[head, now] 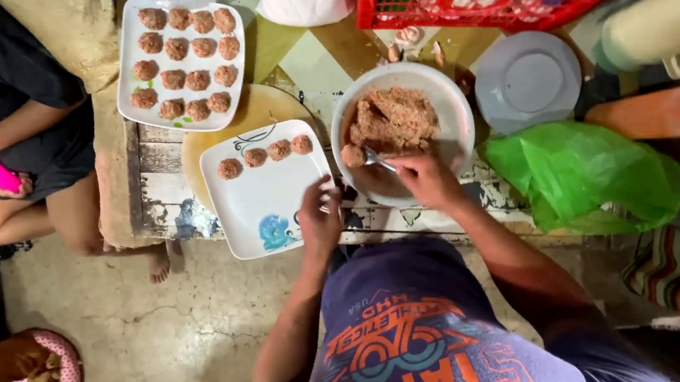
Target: The person is forming small balls from a meat mixture by hand and placing them on trays.
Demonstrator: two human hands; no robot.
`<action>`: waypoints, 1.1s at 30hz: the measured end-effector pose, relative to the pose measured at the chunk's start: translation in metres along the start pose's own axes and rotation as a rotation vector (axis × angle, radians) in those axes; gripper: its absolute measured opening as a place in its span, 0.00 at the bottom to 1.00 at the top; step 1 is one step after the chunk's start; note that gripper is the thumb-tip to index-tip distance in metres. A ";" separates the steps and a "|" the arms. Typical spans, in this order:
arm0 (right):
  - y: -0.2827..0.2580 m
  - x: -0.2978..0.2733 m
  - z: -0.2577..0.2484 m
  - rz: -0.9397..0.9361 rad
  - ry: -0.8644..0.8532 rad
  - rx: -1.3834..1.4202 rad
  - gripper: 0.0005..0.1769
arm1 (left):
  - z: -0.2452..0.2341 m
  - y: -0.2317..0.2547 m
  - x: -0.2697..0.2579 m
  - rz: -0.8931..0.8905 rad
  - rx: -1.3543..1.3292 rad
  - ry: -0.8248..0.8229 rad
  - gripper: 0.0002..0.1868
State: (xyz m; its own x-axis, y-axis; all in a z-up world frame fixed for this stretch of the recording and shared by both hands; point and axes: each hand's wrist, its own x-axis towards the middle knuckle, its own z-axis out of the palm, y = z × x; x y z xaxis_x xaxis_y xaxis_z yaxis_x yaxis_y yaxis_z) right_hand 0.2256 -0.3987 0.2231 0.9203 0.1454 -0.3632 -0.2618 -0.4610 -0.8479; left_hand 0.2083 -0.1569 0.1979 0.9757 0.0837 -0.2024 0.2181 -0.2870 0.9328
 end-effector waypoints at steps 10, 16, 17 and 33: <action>-0.076 -0.031 0.057 -0.802 0.464 -0.465 0.23 | 0.002 0.042 0.067 -0.239 -1.399 -0.086 0.44; -0.085 -0.036 0.064 -0.782 0.372 -0.198 0.20 | -0.006 0.020 0.062 -0.311 -1.797 -0.339 0.51; -0.084 -0.035 0.062 -0.789 0.387 -0.200 0.20 | -0.008 0.017 0.064 -0.272 -1.836 -0.335 0.49; -0.075 0.012 0.037 -0.949 0.029 -0.575 0.17 | -0.040 0.019 0.045 -0.055 -1.895 -0.862 0.65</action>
State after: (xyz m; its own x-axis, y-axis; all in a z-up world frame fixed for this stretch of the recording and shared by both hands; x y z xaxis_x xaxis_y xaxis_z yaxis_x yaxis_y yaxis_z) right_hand 0.2458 -0.3301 0.2680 0.6839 0.6379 0.3540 0.7200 -0.5117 -0.4687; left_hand 0.2559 -0.1201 0.2185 0.8511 -0.4708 0.2325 0.5032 0.8578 -0.1049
